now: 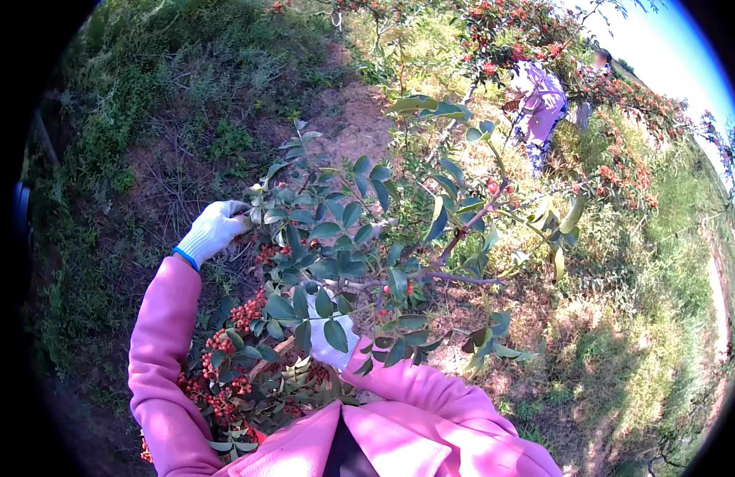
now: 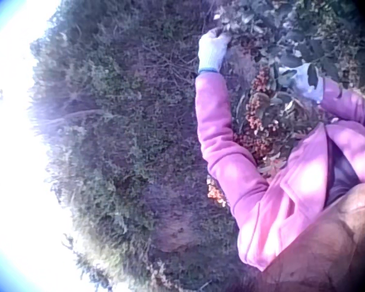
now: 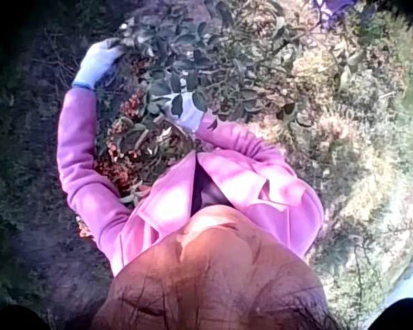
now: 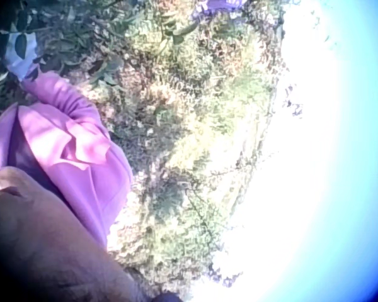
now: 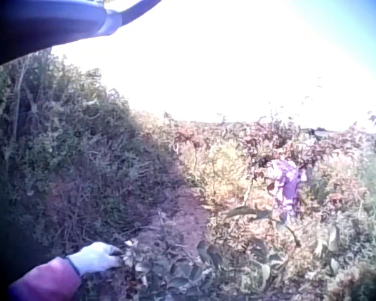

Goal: The person picks red berries from a bush by hand and places them into a woven basket. The person wears white gloves and a pink jacket while harvesting the berries in an outdoor setting.

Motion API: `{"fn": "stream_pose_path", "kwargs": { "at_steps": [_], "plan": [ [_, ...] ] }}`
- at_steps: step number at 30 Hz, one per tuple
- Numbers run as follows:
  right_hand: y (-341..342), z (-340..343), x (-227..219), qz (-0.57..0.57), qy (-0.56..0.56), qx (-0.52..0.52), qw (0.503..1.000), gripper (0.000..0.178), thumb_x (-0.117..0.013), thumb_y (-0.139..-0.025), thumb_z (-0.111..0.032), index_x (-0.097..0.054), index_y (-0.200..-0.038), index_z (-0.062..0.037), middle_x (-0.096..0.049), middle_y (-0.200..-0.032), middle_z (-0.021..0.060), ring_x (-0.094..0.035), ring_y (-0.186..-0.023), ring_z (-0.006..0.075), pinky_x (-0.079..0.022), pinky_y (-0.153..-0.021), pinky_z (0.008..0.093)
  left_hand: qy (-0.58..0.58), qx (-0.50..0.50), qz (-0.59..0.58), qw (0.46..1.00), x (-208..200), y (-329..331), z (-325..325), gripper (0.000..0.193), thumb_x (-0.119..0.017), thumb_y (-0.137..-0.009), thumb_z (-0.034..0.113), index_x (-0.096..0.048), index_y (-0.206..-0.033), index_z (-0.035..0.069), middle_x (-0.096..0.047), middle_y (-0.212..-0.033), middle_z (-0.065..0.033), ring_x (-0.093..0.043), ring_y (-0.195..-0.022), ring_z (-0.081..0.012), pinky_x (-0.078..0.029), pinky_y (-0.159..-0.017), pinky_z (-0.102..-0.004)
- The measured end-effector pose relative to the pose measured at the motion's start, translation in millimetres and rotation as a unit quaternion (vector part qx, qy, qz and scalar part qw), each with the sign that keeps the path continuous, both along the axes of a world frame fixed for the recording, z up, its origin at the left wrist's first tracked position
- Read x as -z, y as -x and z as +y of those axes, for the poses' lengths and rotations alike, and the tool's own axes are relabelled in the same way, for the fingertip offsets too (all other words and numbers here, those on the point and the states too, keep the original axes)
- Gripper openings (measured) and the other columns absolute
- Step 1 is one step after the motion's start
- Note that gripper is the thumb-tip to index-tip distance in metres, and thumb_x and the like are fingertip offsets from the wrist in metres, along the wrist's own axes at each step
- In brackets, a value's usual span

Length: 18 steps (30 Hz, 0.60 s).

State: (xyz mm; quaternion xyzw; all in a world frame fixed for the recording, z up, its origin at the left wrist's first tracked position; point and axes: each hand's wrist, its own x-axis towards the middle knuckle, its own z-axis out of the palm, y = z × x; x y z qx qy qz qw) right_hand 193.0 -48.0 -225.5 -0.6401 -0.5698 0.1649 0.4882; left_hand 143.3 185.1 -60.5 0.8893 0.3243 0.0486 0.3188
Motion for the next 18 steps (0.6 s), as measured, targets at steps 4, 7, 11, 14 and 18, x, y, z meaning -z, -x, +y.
{"fn": "stream_pose_path", "kwargs": {
  "at_steps": [4,7,11,14,18],
  "plan": [
    [3.1,-3.5,-25.0,-0.119,0.118,0.061,0.984,0.020,-0.046,-0.095,-0.018,-0.055,-0.109,-0.0086,-0.059,-0.099,0.0071,-0.059,-0.086,0.0191,-0.050,-0.069,0.0291,-0.096,0.025,0.097,0.990,-26.3,7.8,-14.4,0.036,-0.061,-0.079,0.026,-0.064,-0.110,0.008,-0.064,-0.073,-0.0064,-0.058,-0.058,-0.0132,-0.047,-0.056,-0.0289],
    [6.6,9.4,0.4,-0.161,-0.095,0.117,0.975,0.020,-0.049,-0.093,-0.020,-0.059,-0.105,-0.0082,-0.062,-0.097,0.0050,-0.059,-0.084,0.0204,-0.047,-0.063,0.0345,-0.048,0.040,0.084,0.995,-30.7,25.4,-28.5,0.033,-0.061,-0.079,0.026,-0.066,-0.105,0.007,-0.063,-0.071,-0.0061,-0.058,-0.059,-0.0117,-0.047,-0.056,-0.0282],
    [-4.2,21.5,-35.9,-0.292,-0.169,0.079,0.938,0.027,-0.066,-0.074,-0.014,-0.061,-0.100,-0.0127,-0.061,-0.094,0.0083,-0.059,-0.085,0.0279,-0.048,-0.067,0.0405,0.022,0.057,0.010,0.998,-38.5,60.5,-48.1,0.025,-0.058,-0.081,0.021,-0.065,-0.093,0.001,-0.058,-0.064,-0.0004,-0.051,-0.048,-0.0066,-0.043,-0.043,-0.0229],
    [-15.8,29.2,-28.5,-0.313,-0.154,0.204,0.915,0.036,-0.072,-0.066,-0.011,-0.061,-0.100,-0.0150,-0.061,-0.096,0.0104,-0.059,-0.085,0.0318,-0.048,-0.069,0.0434,0.025,0.040,-0.169,0.985,-73.2,77.2,-66.2,0.028,-0.057,-0.086,0.025,-0.063,-0.103,0.004,-0.060,-0.072,-0.0016,-0.050,-0.051,-0.0036,-0.037,-0.038,-0.0184],
    [-19.5,35.5,-11.4,-0.293,-0.217,0.120,0.923,0.054,-0.074,-0.066,-0.013,-0.052,-0.116,-0.0082,-0.060,-0.102,0.0127,-0.058,-0.087,0.0342,-0.045,-0.073,0.0477,0.152,-0.001,-0.390,0.908,-85.2,193.5,-111.8,0.035,-0.057,-0.089,0.024,-0.056,-0.106,-0.006,-0.061,-0.085,-0.0147,-0.051,-0.056,-0.0072,-0.039,-0.043,-0.0191]
  ]
}}
